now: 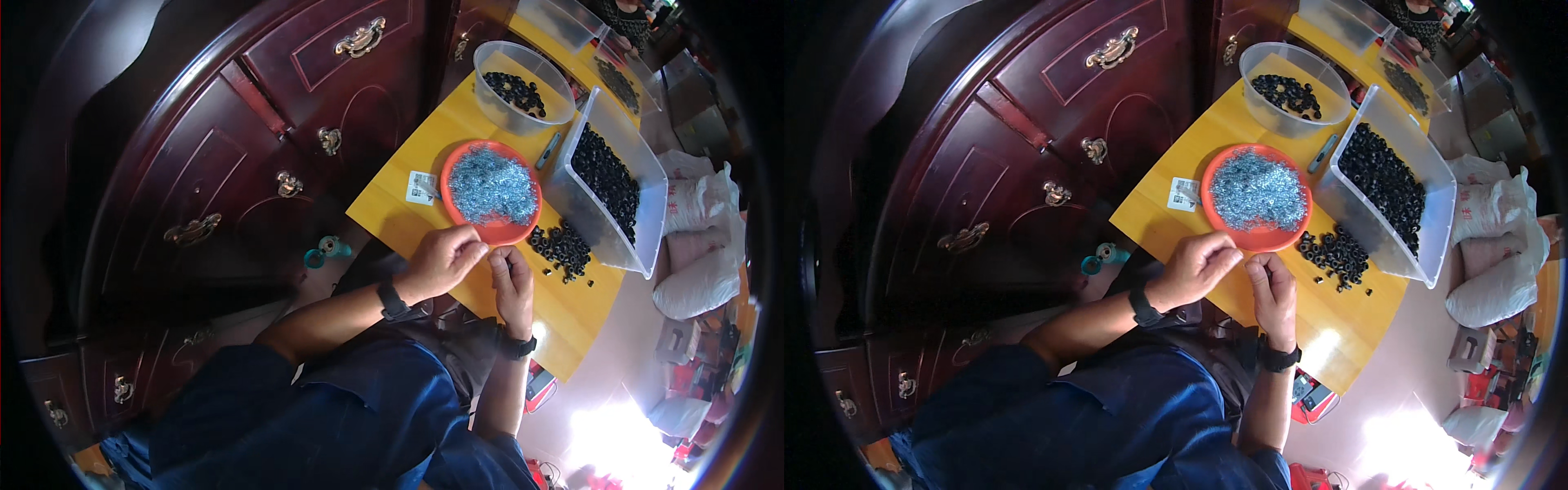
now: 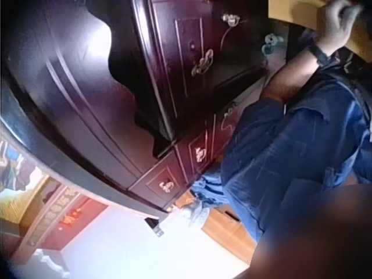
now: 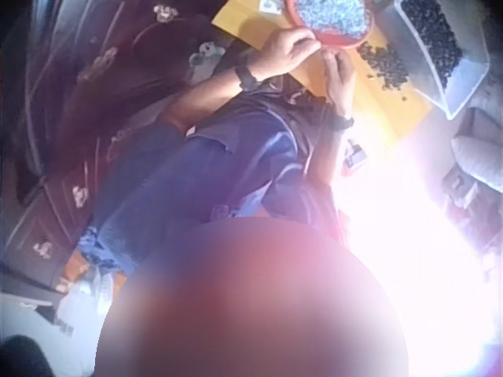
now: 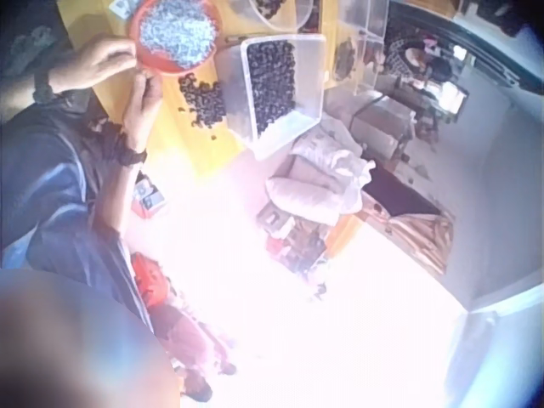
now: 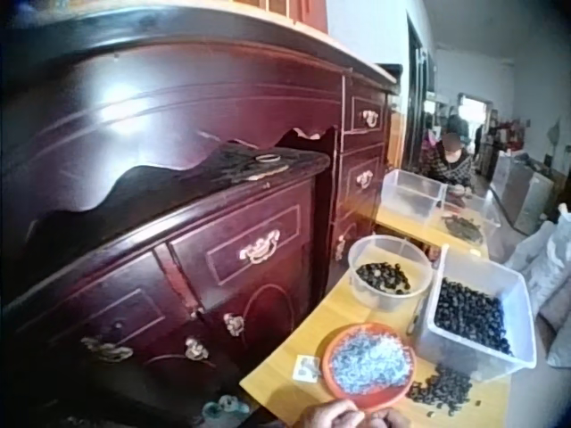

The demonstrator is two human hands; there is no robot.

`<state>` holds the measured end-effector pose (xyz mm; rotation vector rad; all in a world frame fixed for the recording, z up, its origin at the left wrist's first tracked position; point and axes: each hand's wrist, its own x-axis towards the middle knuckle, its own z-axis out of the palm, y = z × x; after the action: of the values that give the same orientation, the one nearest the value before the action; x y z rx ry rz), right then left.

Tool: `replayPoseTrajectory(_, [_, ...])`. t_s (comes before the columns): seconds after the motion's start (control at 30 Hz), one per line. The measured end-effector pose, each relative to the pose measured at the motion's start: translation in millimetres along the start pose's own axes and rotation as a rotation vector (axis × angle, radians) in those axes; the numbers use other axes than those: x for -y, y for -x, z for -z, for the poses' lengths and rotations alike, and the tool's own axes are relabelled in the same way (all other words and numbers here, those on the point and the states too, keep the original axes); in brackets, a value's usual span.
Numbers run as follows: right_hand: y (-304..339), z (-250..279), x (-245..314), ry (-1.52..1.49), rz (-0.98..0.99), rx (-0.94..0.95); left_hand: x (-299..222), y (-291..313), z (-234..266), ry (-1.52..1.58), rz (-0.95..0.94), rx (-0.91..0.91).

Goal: Manual assembly and sorting of small black plastic components and blue beads at a workstation.

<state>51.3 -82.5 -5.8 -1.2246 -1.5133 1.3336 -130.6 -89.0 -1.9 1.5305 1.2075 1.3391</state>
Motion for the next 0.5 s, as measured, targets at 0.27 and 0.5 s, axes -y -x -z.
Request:
replayPoseTrajectory(0.27, [-49.3,4.3,4.8,0.636,0.240,-0.314,5.6,25.6,39.8,0.096,0.104,0.048])
replayPoseTrajectory(0.5, [-30.4,13.3,13.0,0.093,-0.029,-0.296,0.7,40.5,37.1,0.072,0.160,0.102])
